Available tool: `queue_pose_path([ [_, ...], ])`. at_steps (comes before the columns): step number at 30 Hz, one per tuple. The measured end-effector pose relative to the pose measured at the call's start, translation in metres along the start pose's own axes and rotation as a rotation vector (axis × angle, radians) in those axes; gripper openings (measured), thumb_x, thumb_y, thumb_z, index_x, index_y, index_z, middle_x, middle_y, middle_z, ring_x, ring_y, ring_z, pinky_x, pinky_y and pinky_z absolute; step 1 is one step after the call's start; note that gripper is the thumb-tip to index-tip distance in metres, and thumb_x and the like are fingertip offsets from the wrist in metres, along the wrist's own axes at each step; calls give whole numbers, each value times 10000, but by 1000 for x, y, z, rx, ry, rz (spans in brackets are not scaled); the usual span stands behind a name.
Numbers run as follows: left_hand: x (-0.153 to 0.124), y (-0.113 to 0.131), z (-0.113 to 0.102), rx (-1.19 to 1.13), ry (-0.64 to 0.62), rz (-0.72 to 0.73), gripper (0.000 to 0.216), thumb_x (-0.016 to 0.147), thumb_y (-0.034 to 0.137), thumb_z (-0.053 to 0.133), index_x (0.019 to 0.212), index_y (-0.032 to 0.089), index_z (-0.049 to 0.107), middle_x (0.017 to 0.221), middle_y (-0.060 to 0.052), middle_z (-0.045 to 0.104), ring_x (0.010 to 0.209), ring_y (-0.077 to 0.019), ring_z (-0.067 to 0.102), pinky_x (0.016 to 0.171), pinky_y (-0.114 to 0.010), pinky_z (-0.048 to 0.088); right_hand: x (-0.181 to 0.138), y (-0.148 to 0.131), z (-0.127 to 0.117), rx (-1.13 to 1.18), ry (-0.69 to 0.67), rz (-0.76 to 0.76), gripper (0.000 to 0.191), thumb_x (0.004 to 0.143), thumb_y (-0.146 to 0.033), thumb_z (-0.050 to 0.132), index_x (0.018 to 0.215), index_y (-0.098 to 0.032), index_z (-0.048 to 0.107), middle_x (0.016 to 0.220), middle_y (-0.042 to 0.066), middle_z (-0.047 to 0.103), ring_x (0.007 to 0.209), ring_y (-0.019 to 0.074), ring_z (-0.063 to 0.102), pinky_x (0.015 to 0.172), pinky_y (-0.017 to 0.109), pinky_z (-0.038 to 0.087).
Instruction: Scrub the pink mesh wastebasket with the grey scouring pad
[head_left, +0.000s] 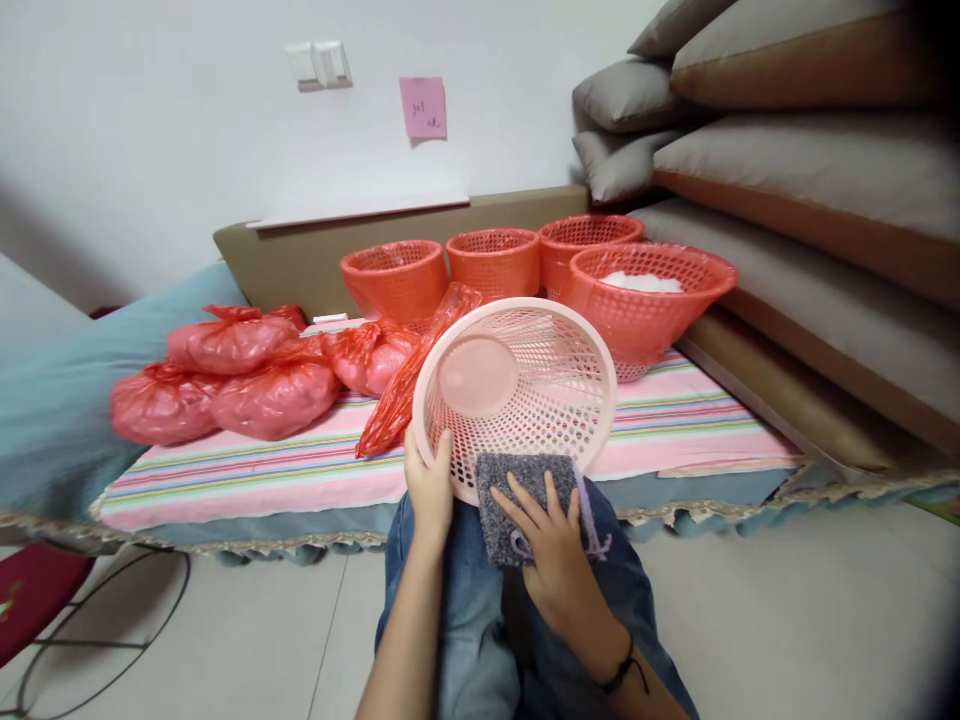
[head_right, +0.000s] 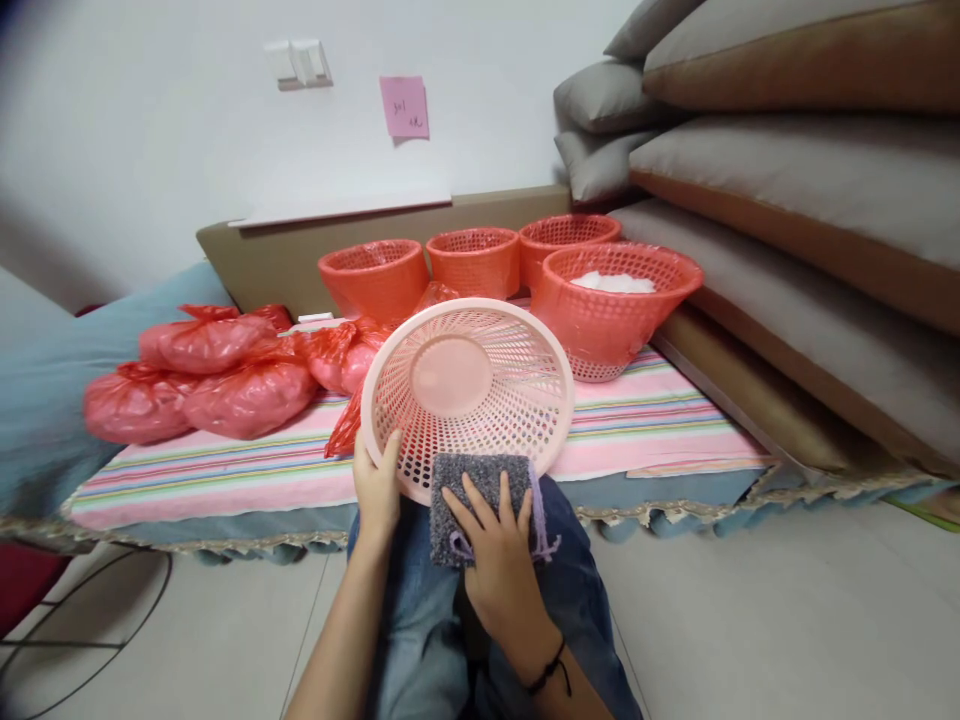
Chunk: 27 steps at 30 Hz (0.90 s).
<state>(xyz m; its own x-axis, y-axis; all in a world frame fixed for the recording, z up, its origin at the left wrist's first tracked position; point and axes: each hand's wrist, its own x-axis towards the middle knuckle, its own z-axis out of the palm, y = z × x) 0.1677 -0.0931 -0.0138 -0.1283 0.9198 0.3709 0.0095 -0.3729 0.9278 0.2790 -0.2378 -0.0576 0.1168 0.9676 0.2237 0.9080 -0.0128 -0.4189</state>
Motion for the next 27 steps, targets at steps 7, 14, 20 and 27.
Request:
queue_pose_path([
  [7,-17,-26,6,-343,88,-198,556,884,521,593,1331,190,607,1401,-105,613,1374,-253,499,1162,-384,376,1,-14,5,-26,-84,-102,1011,602,35,448,1475,-474,417,1632,-105,250,1507,429,117,1134,761,114],
  [14,16,-33,8,-459,5,-169,516,846,443,675,1302,205,633,1413,-102,606,1356,-262,519,1175,-412,360,9,25,-20,-177,18,73,838,658,52,462,1345,-404,611,1555,-33,438,1473,427,256,1133,762,112],
  [20,5,-56,4,-317,-83,-114,646,808,418,717,1399,220,545,1485,-105,535,1414,-278,448,1211,-432,293,58,27,-57,312,-29,8,827,659,15,395,1424,-261,543,1471,34,547,1400,295,447,1186,652,190],
  [27,-2,-67,6,-345,-124,-121,682,836,453,637,1458,222,479,1530,-101,482,1447,-297,395,1217,-438,282,200,9,-37,939,143,-159,440,893,-228,504,1308,-176,641,1373,58,636,1291,224,564,1155,417,362],
])
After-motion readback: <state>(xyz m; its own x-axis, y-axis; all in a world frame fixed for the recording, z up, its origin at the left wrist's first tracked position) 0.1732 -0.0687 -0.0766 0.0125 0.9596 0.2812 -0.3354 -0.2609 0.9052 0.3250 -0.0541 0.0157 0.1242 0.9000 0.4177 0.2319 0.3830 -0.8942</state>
